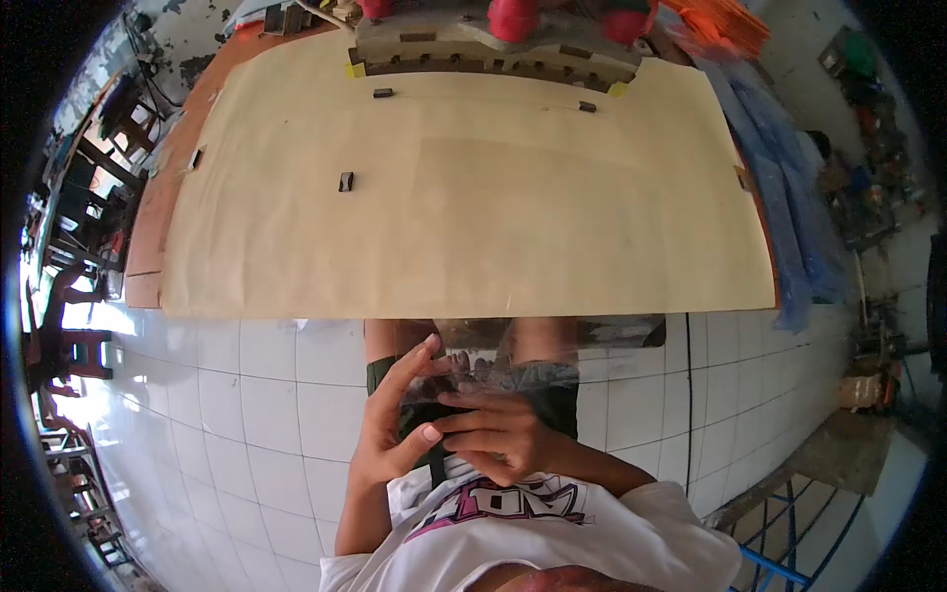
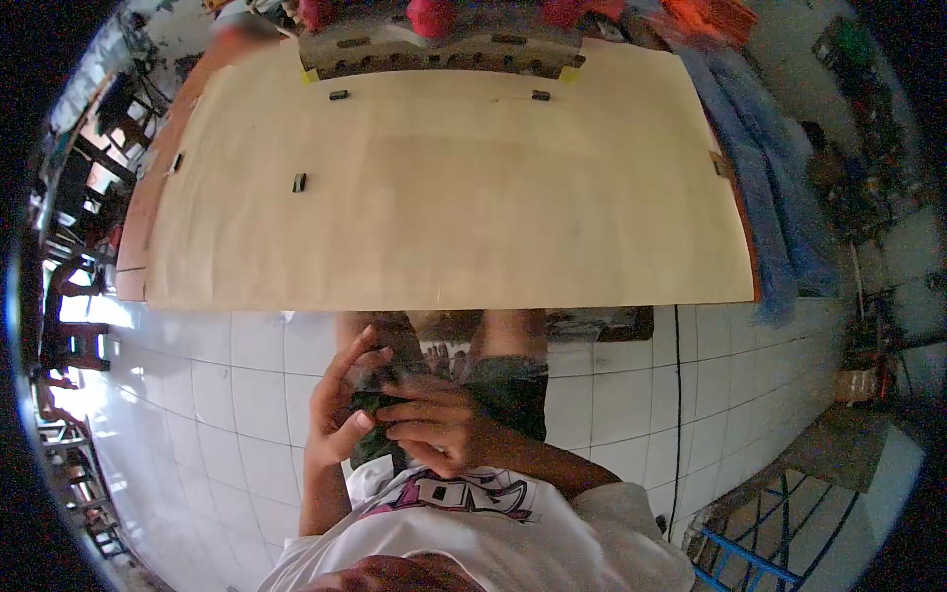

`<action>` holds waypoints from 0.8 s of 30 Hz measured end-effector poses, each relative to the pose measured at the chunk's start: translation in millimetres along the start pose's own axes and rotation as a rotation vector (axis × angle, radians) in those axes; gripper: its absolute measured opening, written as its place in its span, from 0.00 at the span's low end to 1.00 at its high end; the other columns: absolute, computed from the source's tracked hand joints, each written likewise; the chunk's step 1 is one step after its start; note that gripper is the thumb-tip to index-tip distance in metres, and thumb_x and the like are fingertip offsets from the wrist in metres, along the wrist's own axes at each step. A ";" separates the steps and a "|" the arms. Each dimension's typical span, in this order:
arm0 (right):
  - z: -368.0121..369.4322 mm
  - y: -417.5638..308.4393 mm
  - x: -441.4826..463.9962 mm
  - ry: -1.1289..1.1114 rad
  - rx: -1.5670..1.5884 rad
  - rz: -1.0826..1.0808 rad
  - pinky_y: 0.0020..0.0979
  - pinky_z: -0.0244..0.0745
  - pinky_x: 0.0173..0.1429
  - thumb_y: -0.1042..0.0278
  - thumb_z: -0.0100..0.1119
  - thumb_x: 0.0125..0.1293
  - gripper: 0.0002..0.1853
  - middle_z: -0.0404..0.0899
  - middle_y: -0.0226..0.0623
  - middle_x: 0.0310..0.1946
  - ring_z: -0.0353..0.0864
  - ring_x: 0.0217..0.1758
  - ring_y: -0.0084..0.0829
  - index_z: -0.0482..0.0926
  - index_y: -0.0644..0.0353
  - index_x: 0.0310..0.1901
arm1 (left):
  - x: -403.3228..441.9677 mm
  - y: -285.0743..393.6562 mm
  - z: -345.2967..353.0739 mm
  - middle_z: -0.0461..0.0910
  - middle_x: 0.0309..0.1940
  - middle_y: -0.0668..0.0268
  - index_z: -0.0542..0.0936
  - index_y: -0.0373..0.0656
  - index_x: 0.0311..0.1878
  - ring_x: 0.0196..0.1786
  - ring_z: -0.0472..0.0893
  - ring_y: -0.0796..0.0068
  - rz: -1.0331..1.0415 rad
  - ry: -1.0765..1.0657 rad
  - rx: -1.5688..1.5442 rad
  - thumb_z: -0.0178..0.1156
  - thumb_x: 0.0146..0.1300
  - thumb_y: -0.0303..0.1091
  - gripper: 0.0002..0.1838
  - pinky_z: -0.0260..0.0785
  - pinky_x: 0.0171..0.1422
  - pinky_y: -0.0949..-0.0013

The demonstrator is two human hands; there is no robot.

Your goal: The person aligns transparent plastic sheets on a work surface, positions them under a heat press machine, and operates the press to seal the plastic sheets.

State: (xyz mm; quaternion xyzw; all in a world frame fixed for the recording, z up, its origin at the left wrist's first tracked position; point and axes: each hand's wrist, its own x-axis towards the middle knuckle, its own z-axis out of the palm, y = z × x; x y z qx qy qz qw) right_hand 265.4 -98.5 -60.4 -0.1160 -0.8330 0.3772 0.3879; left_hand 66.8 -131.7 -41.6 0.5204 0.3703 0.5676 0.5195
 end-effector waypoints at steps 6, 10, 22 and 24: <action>-7.3 11.8 -41.7 0.252 0.615 0.659 0.45 0.64 0.72 0.47 0.70 0.60 0.43 0.72 0.52 0.65 0.72 0.68 0.46 0.64 0.61 0.70 | 3.1 -3.2 -2.2 0.59 0.74 0.45 0.61 0.30 0.72 0.69 0.70 0.49 -0.029 -0.032 0.050 0.65 0.59 0.43 0.43 0.56 0.74 0.49; -24.1 15.9 -48.9 0.503 1.050 0.622 0.49 0.63 0.73 0.40 0.66 0.62 0.49 0.68 0.52 0.67 0.69 0.69 0.45 0.53 0.59 0.74 | 1.3 -4.7 3.1 0.58 0.74 0.45 0.62 0.32 0.73 0.71 0.69 0.49 -0.029 -0.177 -0.005 0.65 0.59 0.38 0.41 0.56 0.75 0.50; -59.9 -8.9 -60.7 0.800 0.684 0.752 0.33 0.85 0.29 0.71 0.59 0.68 0.12 0.85 0.49 0.30 0.86 0.25 0.34 0.78 0.70 0.48 | -16.3 -33.2 20.6 0.59 0.71 0.40 0.54 0.48 0.70 0.67 0.71 0.40 -0.123 -0.183 -0.657 0.59 0.67 0.31 0.33 0.56 0.72 0.43; -74.2 -10.7 -71.4 0.777 0.679 0.801 0.32 0.82 0.27 0.71 0.61 0.67 0.11 0.85 0.49 0.29 0.84 0.22 0.34 0.79 0.71 0.46 | -16.5 -33.3 22.9 0.63 0.69 0.41 0.58 0.48 0.67 0.64 0.74 0.41 -0.256 -0.109 -0.594 0.62 0.65 0.51 0.35 0.61 0.70 0.42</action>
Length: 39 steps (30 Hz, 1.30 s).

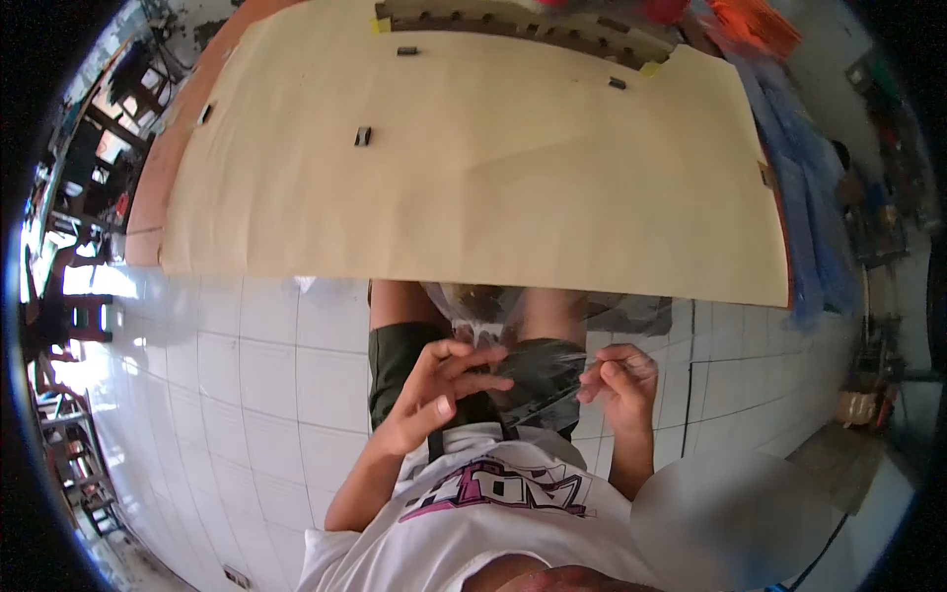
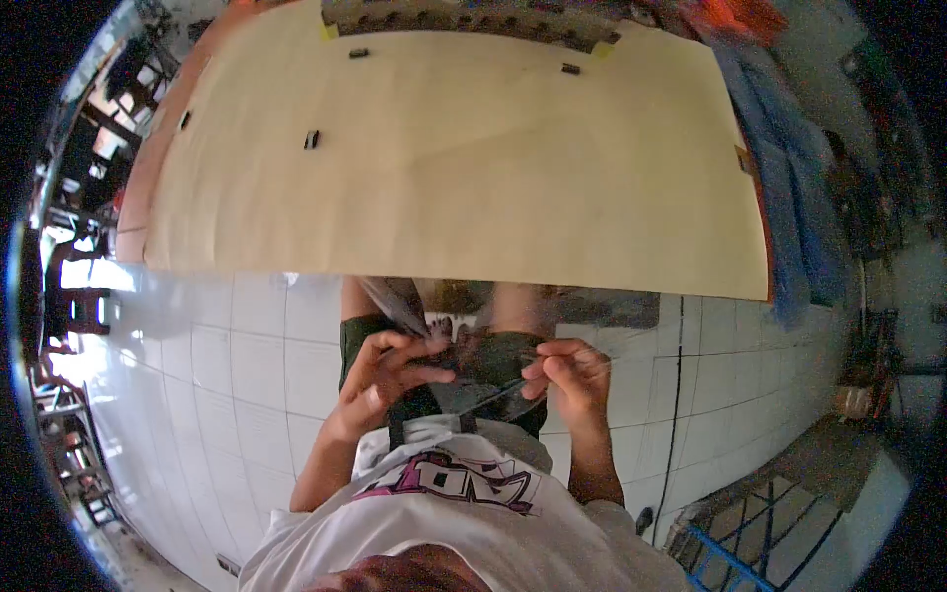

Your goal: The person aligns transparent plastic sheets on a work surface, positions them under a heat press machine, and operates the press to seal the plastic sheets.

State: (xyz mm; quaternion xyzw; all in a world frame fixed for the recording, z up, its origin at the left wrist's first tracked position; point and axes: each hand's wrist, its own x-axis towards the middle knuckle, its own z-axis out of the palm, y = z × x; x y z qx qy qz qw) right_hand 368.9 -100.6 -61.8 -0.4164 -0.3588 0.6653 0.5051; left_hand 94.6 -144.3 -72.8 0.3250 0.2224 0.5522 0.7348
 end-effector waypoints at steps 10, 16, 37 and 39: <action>-63.7 -24.6 -6.4 -0.258 -0.129 0.032 0.34 0.78 0.22 0.75 0.60 0.64 0.07 0.83 0.49 0.24 0.81 0.18 0.35 0.79 0.71 0.39 | 13.6 17.1 -13.6 0.72 0.63 0.46 0.60 0.37 0.70 0.61 0.79 0.52 -0.004 0.104 -0.052 0.57 0.71 0.51 0.35 0.69 0.68 0.54; -72.2 -29.0 -4.0 -0.355 -0.197 0.081 0.33 0.83 0.27 0.76 0.62 0.63 0.08 0.84 0.52 0.27 0.86 0.25 0.36 0.81 0.74 0.40 | 21.4 19.8 -12.3 0.82 0.50 0.50 0.73 0.32 0.61 0.48 0.86 0.60 0.013 0.292 -0.126 0.57 0.72 0.37 0.21 0.80 0.54 0.61; -79.6 -32.2 2.4 -0.273 -0.248 -0.017 0.32 0.79 0.20 0.72 0.64 0.64 0.09 0.82 0.49 0.21 0.83 0.20 0.36 0.79 0.73 0.38 | 20.1 43.8 -23.2 0.85 0.29 0.57 0.82 0.32 0.37 0.30 0.85 0.70 0.092 0.680 0.299 0.66 0.65 0.33 0.11 0.81 0.38 0.67; -82.4 -31.4 2.2 -0.267 -0.241 -0.027 0.32 0.78 0.20 0.72 0.63 0.64 0.10 0.82 0.49 0.21 0.83 0.20 0.36 0.79 0.73 0.38 | 19.0 44.4 -27.4 0.85 0.29 0.57 0.82 0.32 0.38 0.30 0.85 0.69 0.125 0.687 0.292 0.65 0.65 0.32 0.10 0.81 0.39 0.67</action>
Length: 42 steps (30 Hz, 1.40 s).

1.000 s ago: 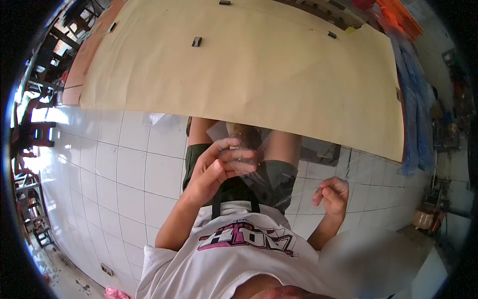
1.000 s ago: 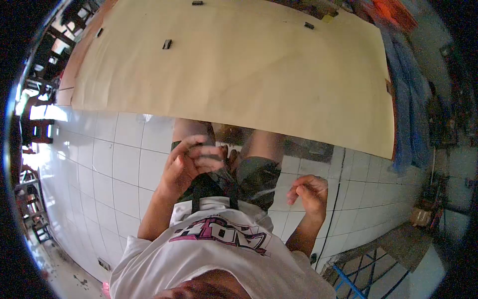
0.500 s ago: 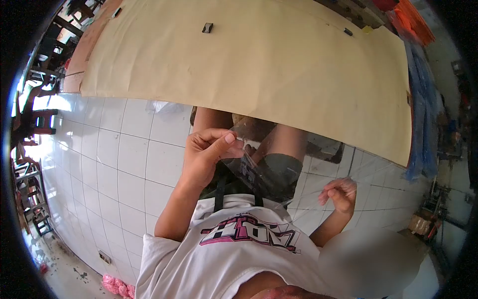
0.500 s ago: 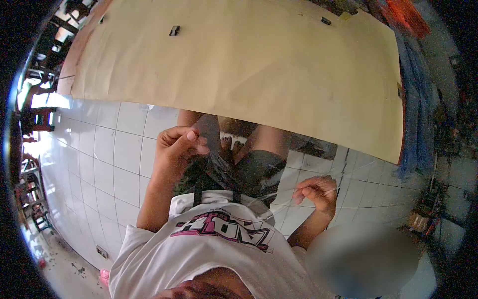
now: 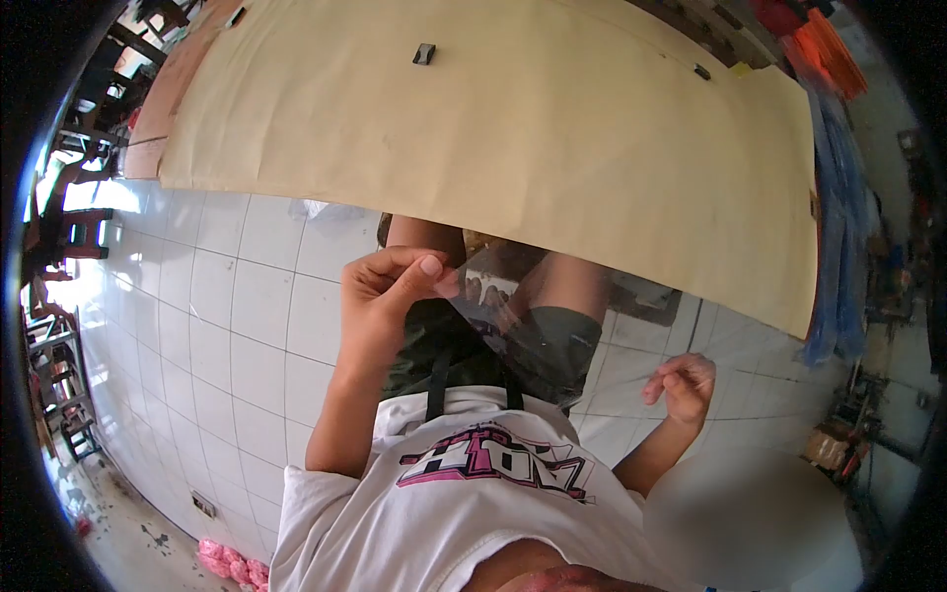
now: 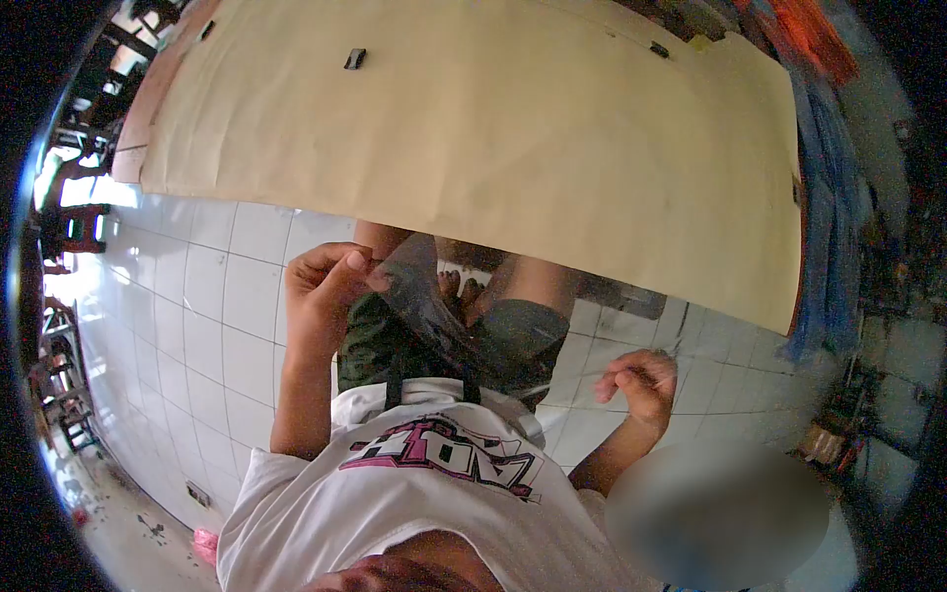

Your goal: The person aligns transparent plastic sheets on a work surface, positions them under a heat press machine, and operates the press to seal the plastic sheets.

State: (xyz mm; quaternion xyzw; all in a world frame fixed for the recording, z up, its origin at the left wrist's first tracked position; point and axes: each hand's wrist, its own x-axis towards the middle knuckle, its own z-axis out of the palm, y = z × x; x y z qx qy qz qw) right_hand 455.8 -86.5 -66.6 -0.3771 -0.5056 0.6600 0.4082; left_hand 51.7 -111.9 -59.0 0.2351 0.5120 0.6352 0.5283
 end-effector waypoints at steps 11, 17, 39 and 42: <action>-2.5 -0.3 1.3 -0.004 0.047 0.020 0.35 0.80 0.23 0.73 0.63 0.63 0.10 0.83 0.51 0.24 0.84 0.22 0.36 0.80 0.73 0.39 | 0.9 2.1 -11.1 0.85 0.30 0.56 0.81 0.33 0.39 0.32 0.85 0.68 0.021 0.045 0.037 0.63 0.68 0.34 0.11 0.80 0.42 0.66; -0.9 1.8 2.2 0.001 0.036 0.004 0.33 0.78 0.22 0.74 0.62 0.64 0.08 0.81 0.49 0.21 0.82 0.19 0.36 0.79 0.72 0.39 | 3.9 -3.1 -33.4 0.83 0.30 0.60 0.81 0.33 0.39 0.32 0.84 0.70 0.081 0.112 0.156 0.62 0.69 0.36 0.12 0.80 0.43 0.66; -0.7 -8.5 4.2 -0.095 0.072 -0.060 0.35 0.80 0.24 0.74 0.64 0.63 0.09 0.83 0.51 0.23 0.83 0.20 0.37 0.80 0.73 0.40 | -299.8 -308.1 -423.2 0.71 0.64 0.49 0.64 0.39 0.70 0.56 0.79 0.52 -1.296 0.545 0.572 0.64 0.61 0.43 0.37 0.70 0.63 0.48; 8.7 -20.7 18.0 -0.086 0.116 -0.110 0.37 0.80 0.24 0.74 0.64 0.63 0.10 0.83 0.50 0.24 0.82 0.19 0.35 0.80 0.72 0.43 | -290.7 -320.3 -402.4 0.83 0.33 0.53 0.80 0.33 0.46 0.33 0.86 0.63 -0.971 0.440 0.896 0.60 0.66 0.46 0.21 0.81 0.35 0.59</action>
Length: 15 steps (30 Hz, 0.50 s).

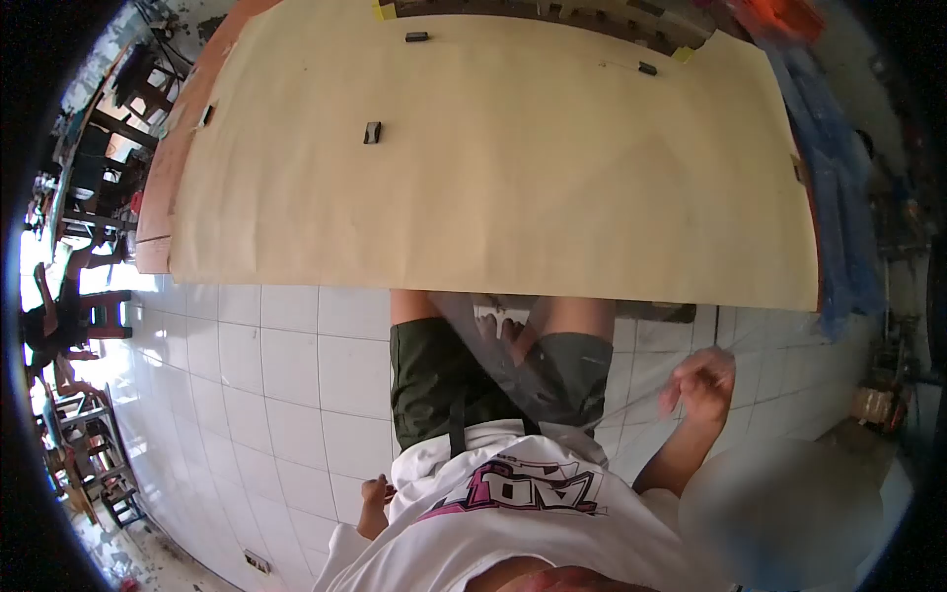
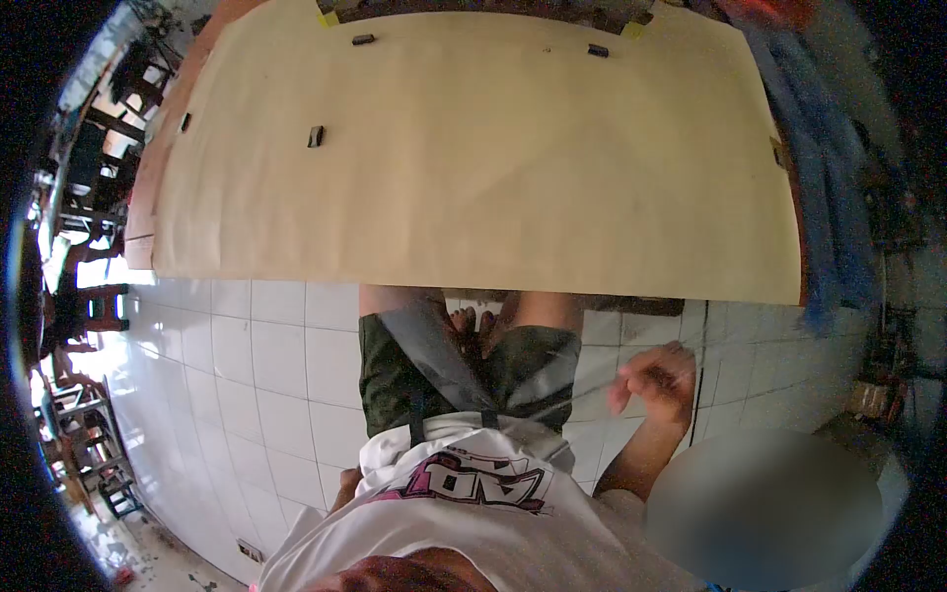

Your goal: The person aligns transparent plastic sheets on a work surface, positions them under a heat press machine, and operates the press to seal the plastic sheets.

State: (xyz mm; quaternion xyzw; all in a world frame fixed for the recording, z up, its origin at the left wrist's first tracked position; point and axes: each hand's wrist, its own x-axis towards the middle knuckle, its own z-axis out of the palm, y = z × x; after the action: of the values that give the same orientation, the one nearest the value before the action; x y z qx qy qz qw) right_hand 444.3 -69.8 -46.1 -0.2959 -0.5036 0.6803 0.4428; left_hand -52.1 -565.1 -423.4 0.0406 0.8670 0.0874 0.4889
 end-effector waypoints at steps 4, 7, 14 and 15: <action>23.5 -19.0 37.6 0.149 0.072 -0.146 0.35 0.80 0.24 0.73 0.60 0.67 0.12 0.83 0.48 0.25 0.80 0.18 0.33 0.78 0.72 0.48 | -2.2 121.5 -7.8 0.78 0.14 0.58 0.80 0.32 0.24 0.16 0.80 0.66 0.067 0.175 -0.164 0.58 0.68 0.46 0.25 0.76 0.24 0.66; 47.6 -31.0 60.3 0.412 0.059 -0.244 0.32 0.80 0.25 0.72 0.59 0.69 0.14 0.84 0.47 0.29 0.81 0.21 0.31 0.76 0.71 0.52 | 14.6 193.1 -29.0 0.77 0.13 0.59 0.79 0.30 0.24 0.13 0.78 0.69 0.403 0.300 -0.152 0.59 0.69 0.46 0.25 0.72 0.21 0.67; 111.2 6.2 73.5 0.591 0.188 -0.285 0.34 0.87 0.33 0.70 0.56 0.72 0.20 0.84 0.44 0.34 0.86 0.35 0.31 0.67 0.68 0.61 | -73.6 376.4 -77.9 0.82 0.29 0.61 0.80 0.33 0.35 0.32 0.81 0.74 0.959 0.314 -0.876 0.58 0.73 0.39 0.16 0.77 0.39 0.68; 121.7 12.1 74.2 0.581 0.212 -0.238 0.33 0.87 0.33 0.70 0.56 0.72 0.20 0.83 0.44 0.34 0.86 0.35 0.31 0.67 0.67 0.61 | -103.1 399.2 -81.5 0.82 0.29 0.61 0.79 0.33 0.34 0.32 0.81 0.74 1.095 0.447 -0.849 0.57 0.73 0.38 0.16 0.78 0.40 0.67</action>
State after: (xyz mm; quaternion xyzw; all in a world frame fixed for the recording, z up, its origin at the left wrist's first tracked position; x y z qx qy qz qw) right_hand 305.3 -55.7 -15.7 -0.3688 -0.3135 0.5595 0.6728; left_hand -74.3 -198.6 -219.0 0.2565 0.6930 0.6545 0.1598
